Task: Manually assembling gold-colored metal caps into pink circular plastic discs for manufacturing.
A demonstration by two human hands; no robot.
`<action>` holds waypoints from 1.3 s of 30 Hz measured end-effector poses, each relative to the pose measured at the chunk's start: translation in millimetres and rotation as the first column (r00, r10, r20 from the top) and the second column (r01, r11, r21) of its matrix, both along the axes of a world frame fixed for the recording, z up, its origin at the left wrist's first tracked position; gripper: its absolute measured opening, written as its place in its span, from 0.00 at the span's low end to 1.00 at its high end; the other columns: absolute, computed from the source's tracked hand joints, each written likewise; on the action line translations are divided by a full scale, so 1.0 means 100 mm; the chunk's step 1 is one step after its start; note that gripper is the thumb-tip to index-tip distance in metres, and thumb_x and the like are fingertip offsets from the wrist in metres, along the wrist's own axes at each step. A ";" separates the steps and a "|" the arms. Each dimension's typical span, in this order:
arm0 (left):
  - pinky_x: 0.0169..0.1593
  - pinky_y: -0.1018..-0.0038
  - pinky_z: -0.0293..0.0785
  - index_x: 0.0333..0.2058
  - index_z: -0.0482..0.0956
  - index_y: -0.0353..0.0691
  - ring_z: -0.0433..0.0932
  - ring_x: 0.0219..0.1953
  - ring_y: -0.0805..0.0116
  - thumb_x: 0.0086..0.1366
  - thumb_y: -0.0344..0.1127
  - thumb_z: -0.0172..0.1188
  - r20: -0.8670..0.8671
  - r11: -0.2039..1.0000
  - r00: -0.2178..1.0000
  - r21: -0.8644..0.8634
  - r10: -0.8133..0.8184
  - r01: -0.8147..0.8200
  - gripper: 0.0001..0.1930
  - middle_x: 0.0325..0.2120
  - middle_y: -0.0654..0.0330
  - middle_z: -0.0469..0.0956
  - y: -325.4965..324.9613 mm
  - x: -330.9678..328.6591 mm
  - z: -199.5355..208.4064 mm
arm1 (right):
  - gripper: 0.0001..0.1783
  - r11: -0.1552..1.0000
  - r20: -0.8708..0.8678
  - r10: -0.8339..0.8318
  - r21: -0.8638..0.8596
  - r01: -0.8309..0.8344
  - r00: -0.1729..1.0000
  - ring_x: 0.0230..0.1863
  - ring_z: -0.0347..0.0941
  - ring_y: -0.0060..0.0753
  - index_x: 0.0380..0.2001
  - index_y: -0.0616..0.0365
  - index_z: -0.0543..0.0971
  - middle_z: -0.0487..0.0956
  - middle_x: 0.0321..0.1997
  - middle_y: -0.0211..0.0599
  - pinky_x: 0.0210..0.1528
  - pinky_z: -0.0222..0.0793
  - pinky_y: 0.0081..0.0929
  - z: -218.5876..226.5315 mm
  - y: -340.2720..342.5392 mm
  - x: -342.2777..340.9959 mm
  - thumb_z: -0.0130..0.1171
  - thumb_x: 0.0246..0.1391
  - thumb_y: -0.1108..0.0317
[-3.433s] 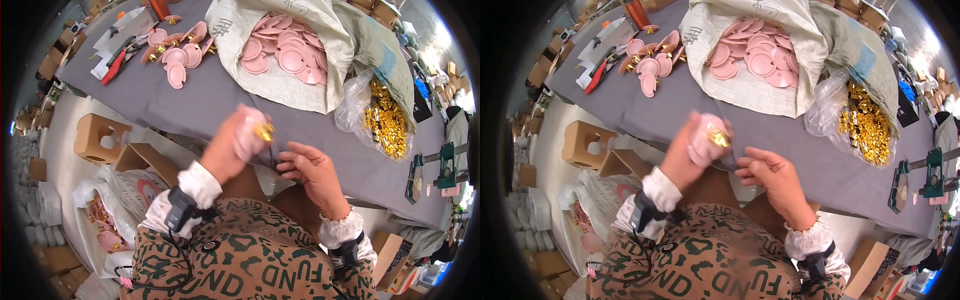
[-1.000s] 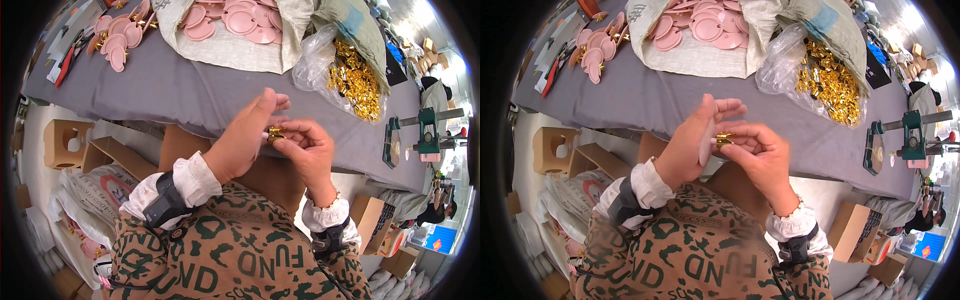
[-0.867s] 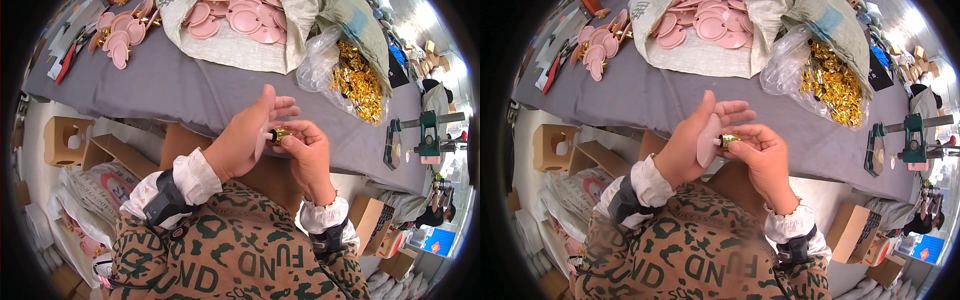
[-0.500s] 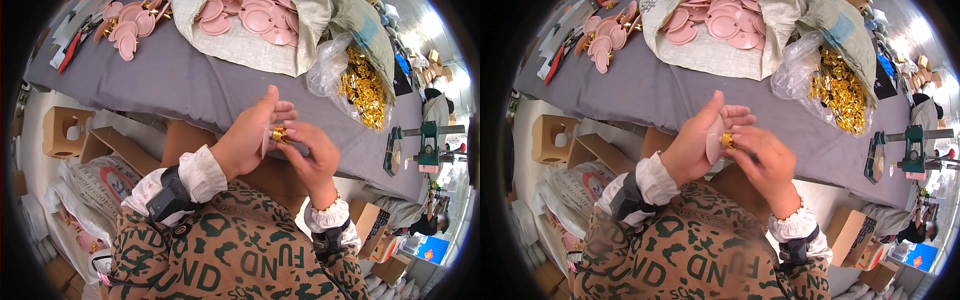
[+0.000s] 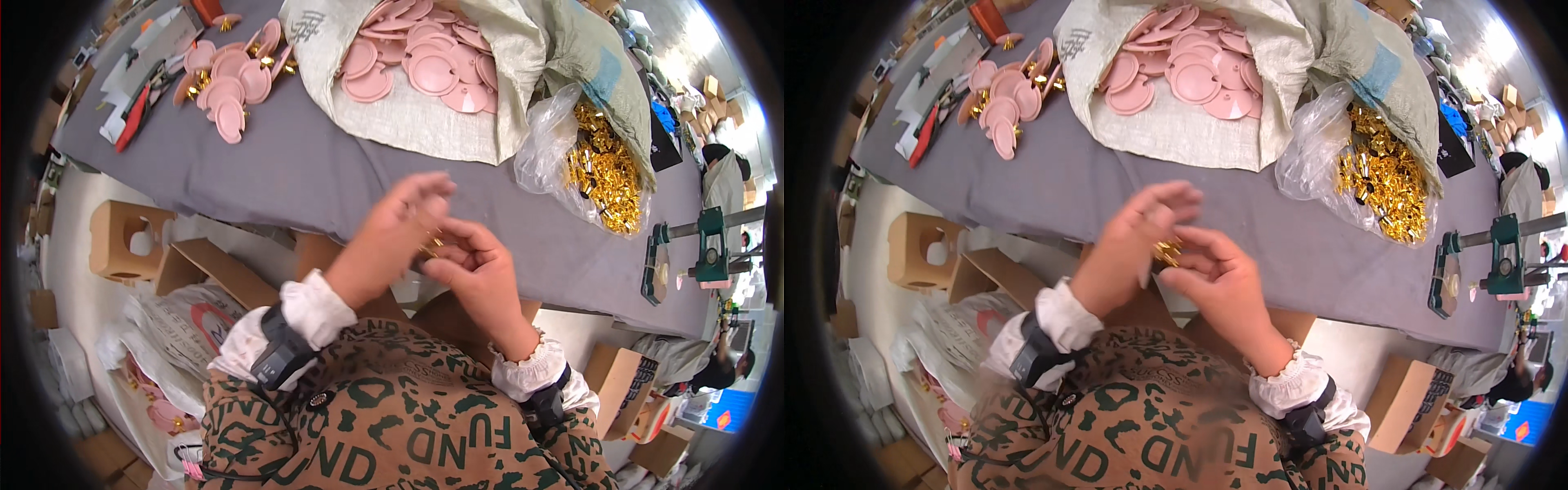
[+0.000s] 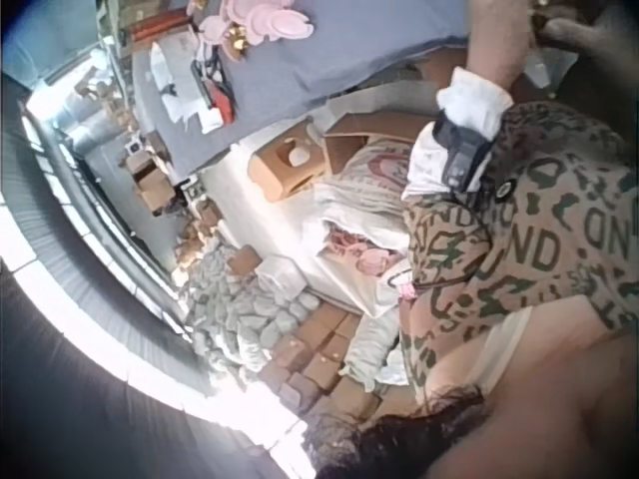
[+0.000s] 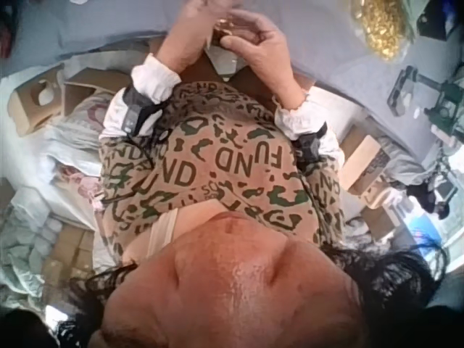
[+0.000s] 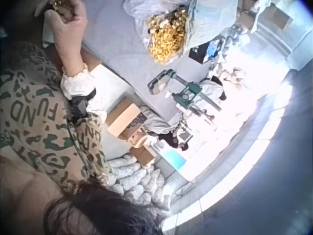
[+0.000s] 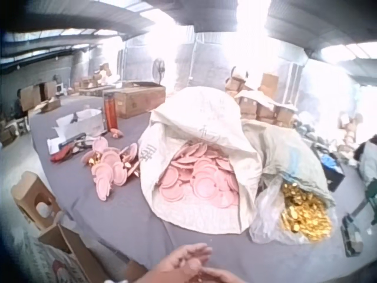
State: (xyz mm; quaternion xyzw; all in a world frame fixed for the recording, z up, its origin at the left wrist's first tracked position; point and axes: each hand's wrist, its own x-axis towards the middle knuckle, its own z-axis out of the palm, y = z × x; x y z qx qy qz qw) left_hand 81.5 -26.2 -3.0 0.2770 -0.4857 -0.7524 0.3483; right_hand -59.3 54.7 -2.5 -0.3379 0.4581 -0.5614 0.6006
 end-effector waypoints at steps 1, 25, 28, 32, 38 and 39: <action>0.58 0.64 0.66 0.58 0.65 0.35 0.68 0.58 0.62 0.70 0.51 0.52 0.045 0.992 0.994 -0.085 0.096 -0.092 0.28 0.56 0.53 0.69 -0.17 0.09 0.05 | 0.28 0.994 -0.042 -0.015 -0.109 0.010 0.999 0.53 0.74 0.28 0.56 0.62 0.72 0.73 0.57 0.39 0.52 0.75 0.25 0.03 -0.02 0.06 0.64 0.50 0.81; 0.61 0.58 0.63 0.57 0.66 0.34 0.67 0.56 0.45 0.50 0.45 0.69 0.416 0.427 0.428 -0.901 0.802 0.074 0.38 0.54 0.42 0.67 -2.07 -0.20 -0.29 | 0.22 0.838 -0.820 -0.441 -0.522 -0.160 0.366 0.46 0.75 0.49 0.50 0.56 0.76 0.78 0.46 0.45 0.50 0.71 0.36 0.14 -0.77 -0.90 0.62 0.49 0.72; 0.62 0.53 0.61 0.58 0.65 0.38 0.62 0.60 0.42 0.49 0.47 0.70 0.478 0.390 0.405 -0.876 0.780 0.282 0.39 0.55 0.44 0.67 -1.79 -0.24 -0.30 | 0.30 0.800 -0.836 -0.514 -0.548 -0.245 0.190 0.55 0.70 0.49 0.57 0.55 0.70 0.75 0.54 0.46 0.58 0.65 0.40 0.09 -1.59 -0.91 0.62 0.48 0.69; 0.61 0.60 0.62 0.59 0.66 0.36 0.69 0.56 0.50 0.47 0.47 0.72 0.367 0.266 0.417 -0.922 0.832 0.280 0.41 0.53 0.47 0.72 -1.29 -0.33 -0.30 | 0.36 0.794 -0.790 -0.601 -0.570 -0.212 -0.125 0.59 0.65 0.51 0.62 0.54 0.65 0.71 0.59 0.45 0.62 0.61 0.39 -0.09 -2.40 -0.80 0.63 0.47 0.68; 0.59 0.62 0.64 0.54 0.72 0.38 0.70 0.56 0.51 0.48 0.40 0.72 0.469 0.519 0.647 -0.845 0.601 0.130 0.33 0.54 0.46 0.71 -1.08 -0.12 -0.26 | 0.22 0.701 -0.743 -0.667 -0.650 -0.293 0.053 0.46 0.69 0.52 0.47 0.55 0.73 0.75 0.40 0.43 0.49 0.66 0.44 -0.21 -2.29 -0.76 0.59 0.44 0.75; 0.59 0.62 0.64 0.54 0.72 0.38 0.70 0.56 0.51 0.48 0.40 0.72 0.466 0.523 0.648 -0.844 0.602 0.121 0.33 0.54 0.46 0.71 -1.09 -0.08 -0.31 | 0.17 0.703 -0.752 -0.643 -0.655 -0.278 0.147 0.43 0.71 0.51 0.41 0.56 0.74 0.74 0.39 0.43 0.45 0.67 0.42 -0.17 -2.18 -0.74 0.58 0.44 0.76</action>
